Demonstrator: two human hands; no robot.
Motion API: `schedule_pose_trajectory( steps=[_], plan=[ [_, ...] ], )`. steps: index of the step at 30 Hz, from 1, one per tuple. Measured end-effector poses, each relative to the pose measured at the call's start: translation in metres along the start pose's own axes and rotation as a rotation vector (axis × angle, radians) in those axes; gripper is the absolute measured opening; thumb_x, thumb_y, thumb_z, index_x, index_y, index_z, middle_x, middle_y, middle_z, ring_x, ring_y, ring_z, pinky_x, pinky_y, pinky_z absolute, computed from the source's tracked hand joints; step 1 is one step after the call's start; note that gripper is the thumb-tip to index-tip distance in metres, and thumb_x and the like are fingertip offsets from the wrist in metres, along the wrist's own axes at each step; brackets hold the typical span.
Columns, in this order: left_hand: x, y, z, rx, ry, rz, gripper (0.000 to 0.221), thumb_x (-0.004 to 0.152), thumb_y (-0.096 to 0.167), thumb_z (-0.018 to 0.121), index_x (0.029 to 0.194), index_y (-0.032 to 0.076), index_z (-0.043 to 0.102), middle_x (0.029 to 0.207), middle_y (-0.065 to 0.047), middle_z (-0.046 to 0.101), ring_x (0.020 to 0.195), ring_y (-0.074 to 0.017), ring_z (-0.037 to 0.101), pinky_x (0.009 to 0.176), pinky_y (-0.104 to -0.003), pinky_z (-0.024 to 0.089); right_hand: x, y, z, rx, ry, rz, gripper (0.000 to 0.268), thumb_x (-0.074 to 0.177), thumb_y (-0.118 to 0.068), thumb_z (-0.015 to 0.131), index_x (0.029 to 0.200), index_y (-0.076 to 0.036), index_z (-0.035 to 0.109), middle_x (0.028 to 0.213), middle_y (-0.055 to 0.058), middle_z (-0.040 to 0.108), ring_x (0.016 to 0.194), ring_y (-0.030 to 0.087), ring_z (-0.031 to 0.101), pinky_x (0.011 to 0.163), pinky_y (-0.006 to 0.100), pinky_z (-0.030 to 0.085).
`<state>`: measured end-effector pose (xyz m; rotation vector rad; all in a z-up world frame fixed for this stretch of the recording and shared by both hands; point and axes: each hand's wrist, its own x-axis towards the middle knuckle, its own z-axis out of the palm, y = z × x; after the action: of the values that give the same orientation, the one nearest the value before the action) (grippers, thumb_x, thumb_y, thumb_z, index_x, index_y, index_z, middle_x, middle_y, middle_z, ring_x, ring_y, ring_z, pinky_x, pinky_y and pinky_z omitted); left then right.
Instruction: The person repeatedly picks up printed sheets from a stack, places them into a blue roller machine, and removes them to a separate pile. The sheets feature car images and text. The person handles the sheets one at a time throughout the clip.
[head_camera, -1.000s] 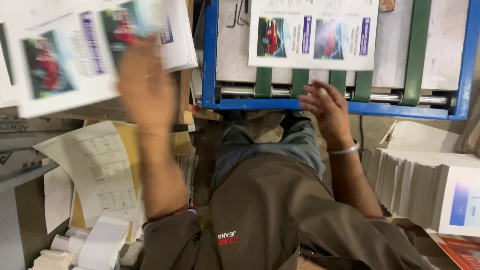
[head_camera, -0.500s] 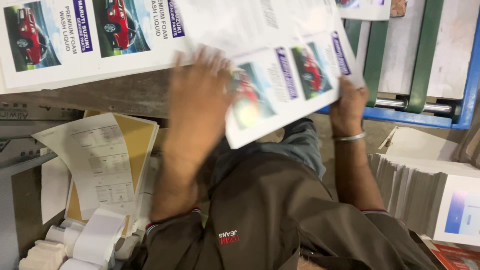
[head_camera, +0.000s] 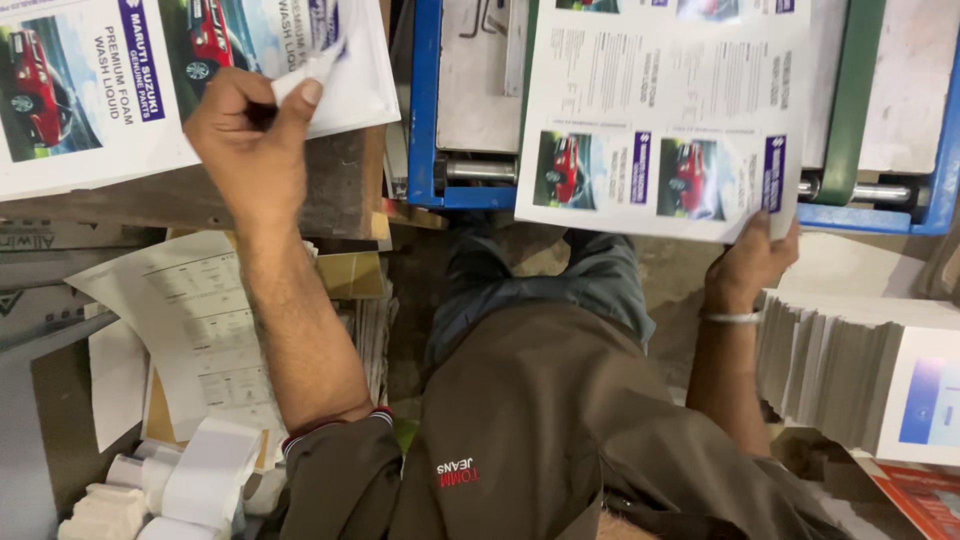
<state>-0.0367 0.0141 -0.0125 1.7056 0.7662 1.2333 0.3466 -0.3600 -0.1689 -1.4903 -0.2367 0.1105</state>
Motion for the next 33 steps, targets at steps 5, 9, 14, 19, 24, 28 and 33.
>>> schedule_pose_trajectory(
  steps=[5,9,14,19,24,28,33],
  plan=[
    [0.001,-0.005,-0.013,-0.163,0.061,-0.078,0.026,0.098,0.007,0.090,0.093,0.001,0.065,0.086,0.000,0.063,0.073,-0.0076,0.052,0.071,-0.024,0.044,-0.047,0.017,-0.016,0.076,0.045,0.090,0.023,0.102,0.008,0.052,0.123,0.012,0.060,0.117,0.015,0.070,0.104,0.020,0.069,0.094,0.031,0.058],
    [-0.005,-0.007,0.006,0.361,-0.004,0.148,0.024,0.104,0.011,0.084,0.097,0.002,0.062,0.099,-0.009,0.064,0.093,-0.0185,0.060,0.111,-0.040,0.052,-0.041,0.035,-0.014,0.074,-0.023,0.068,0.028,0.102,0.007,0.052,0.128,0.010,0.062,0.118,0.014,0.069,0.103,0.019,0.067,0.092,0.030,0.056],
    [-0.016,-0.004,0.028,0.855,0.023,0.464,0.018,0.106,0.018,0.072,0.110,0.002,0.066,0.131,-0.020,0.065,0.134,-0.0407,0.053,0.115,-0.054,0.041,0.005,0.045,0.013,0.318,-0.051,0.186,0.028,0.104,-0.002,0.060,0.131,0.005,0.058,0.122,0.014,0.069,0.106,0.020,0.071,0.092,0.033,0.061],
    [-0.002,0.033,0.015,0.929,-0.142,0.362,0.022,0.106,0.024,0.073,0.115,0.004,0.070,0.125,-0.019,0.070,0.126,-0.0352,0.060,0.109,-0.054,0.042,0.013,0.032,0.031,0.346,-0.217,0.402,0.031,0.106,-0.013,0.058,0.134,-0.001,0.055,0.121,0.014,0.067,0.098,0.024,0.072,0.083,0.036,0.064],
    [0.016,0.062,-0.006,0.613,0.026,-0.354,0.028,0.104,0.031,0.062,0.112,0.005,0.069,0.104,-0.017,0.069,0.100,-0.0326,0.062,0.094,-0.051,0.046,-0.017,-0.021,0.058,0.246,-0.430,0.513,0.037,0.108,-0.017,0.057,0.138,0.005,0.050,0.127,0.022,0.066,0.104,0.030,0.073,0.087,0.038,0.064],
    [-0.013,0.037,0.060,0.615,0.033,0.377,0.025,0.112,0.017,0.058,0.132,0.006,0.069,0.136,-0.015,0.068,0.132,-0.0313,0.059,0.117,-0.052,0.039,-0.045,-0.084,0.107,0.275,-0.804,0.431,0.047,0.109,-0.019,0.056,0.147,0.007,0.046,0.140,0.023,0.062,0.116,0.032,0.071,0.098,0.040,0.061],
    [-0.066,0.058,0.164,0.805,-0.504,0.380,0.063,0.076,0.033,0.076,0.129,0.000,0.063,0.139,-0.017,0.060,0.138,-0.0322,0.048,0.119,-0.064,0.019,-0.069,-0.118,0.170,0.620,-0.937,0.395,0.046,0.113,-0.010,0.059,0.154,0.005,0.044,0.147,0.017,0.058,0.134,0.025,0.062,0.113,0.038,0.055]
  ],
)
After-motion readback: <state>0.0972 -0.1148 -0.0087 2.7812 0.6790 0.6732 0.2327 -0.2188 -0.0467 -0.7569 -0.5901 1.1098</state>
